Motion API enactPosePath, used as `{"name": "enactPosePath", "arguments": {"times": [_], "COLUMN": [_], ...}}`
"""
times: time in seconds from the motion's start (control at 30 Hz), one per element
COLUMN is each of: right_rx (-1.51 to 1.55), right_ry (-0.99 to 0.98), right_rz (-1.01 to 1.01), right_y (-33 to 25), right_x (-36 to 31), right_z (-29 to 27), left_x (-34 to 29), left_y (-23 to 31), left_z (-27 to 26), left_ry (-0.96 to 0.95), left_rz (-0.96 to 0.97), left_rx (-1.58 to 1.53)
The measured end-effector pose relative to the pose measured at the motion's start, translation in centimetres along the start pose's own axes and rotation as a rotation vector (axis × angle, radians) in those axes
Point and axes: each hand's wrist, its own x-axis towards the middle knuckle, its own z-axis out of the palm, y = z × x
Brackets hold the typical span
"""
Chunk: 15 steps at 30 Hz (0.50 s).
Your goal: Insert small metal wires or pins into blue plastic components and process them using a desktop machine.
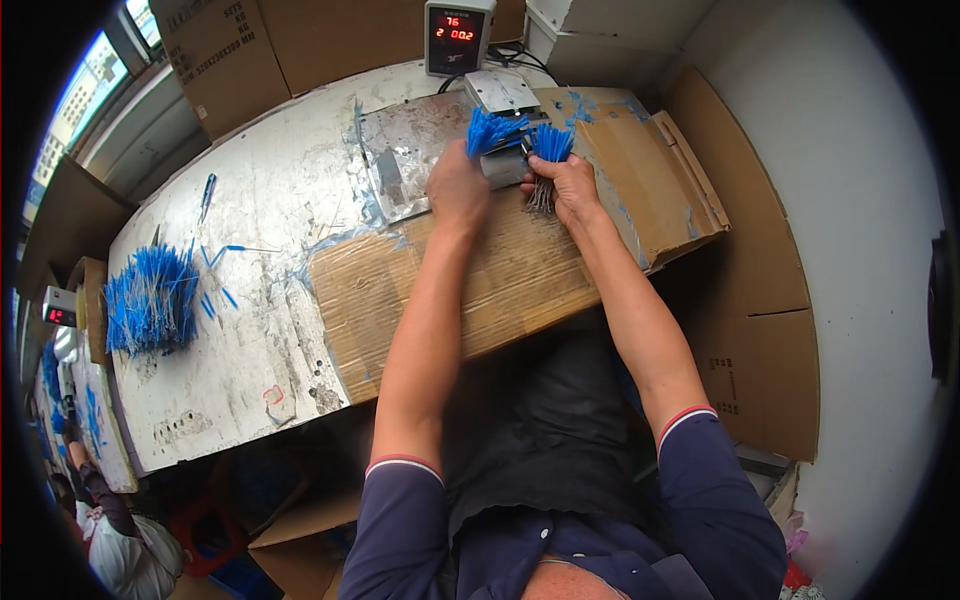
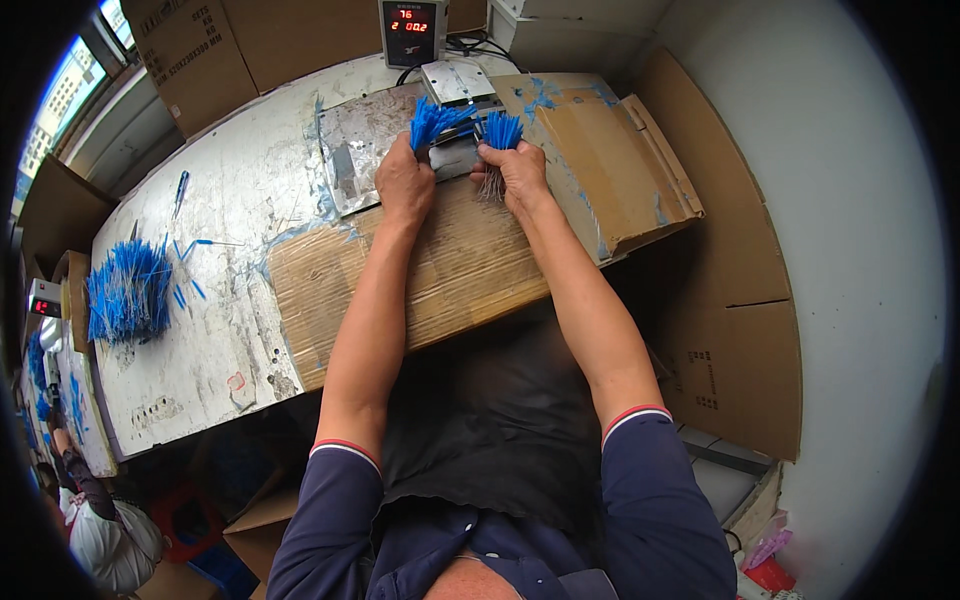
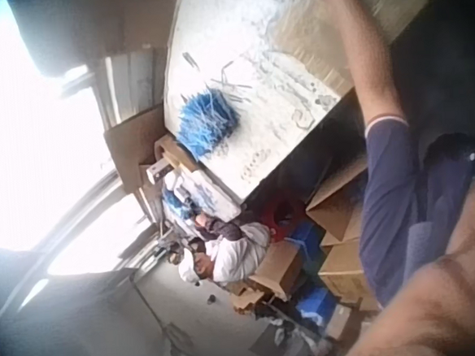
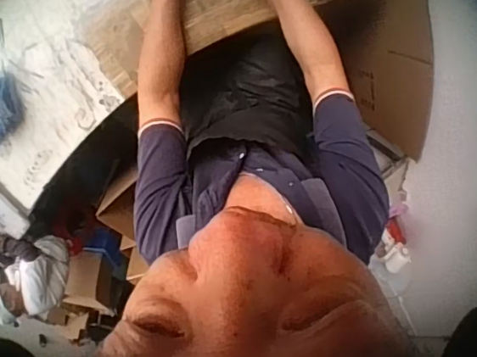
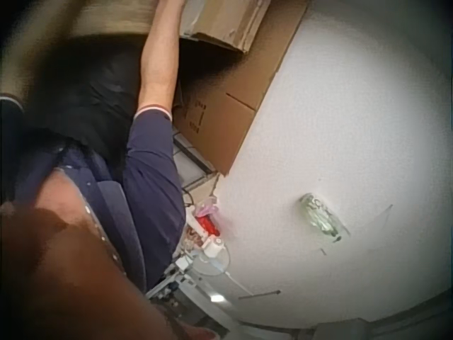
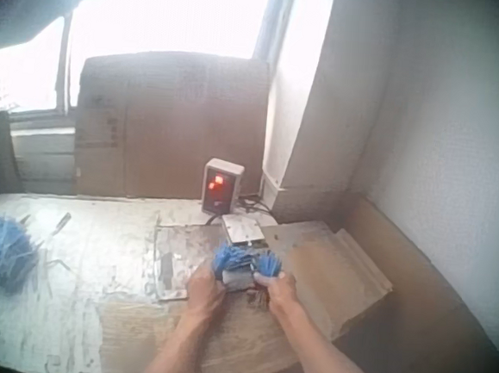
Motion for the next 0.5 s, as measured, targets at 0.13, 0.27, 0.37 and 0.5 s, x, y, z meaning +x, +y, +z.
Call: {"name": "enactPosePath", "arguments": {"times": [0.13, 0.27, 0.37, 0.5], "right_rx": [-0.034, -0.038, -0.04, -0.054], "right_ry": [-0.012, -0.004, 0.005, 0.009], "right_rz": [-0.003, 0.023, 0.015, 0.008], "right_y": [0.05, -0.18, -0.17, 0.01], "right_x": [-0.09, -0.53, -0.54, -0.34], "right_z": [-0.59, -0.54, -0.78, -0.92], "left_x": [0.03, 0.04, -0.01, -0.02], "left_y": [0.0, 0.01, 0.51, 0.47], "left_z": [0.1, -0.05, -0.38, -0.26], "left_ry": [0.0, 0.009, -0.047, -0.036], "left_rz": [0.032, 0.035, 0.019, 0.047], "left_rx": [-0.017, -0.014, 0.017, 0.016]}}
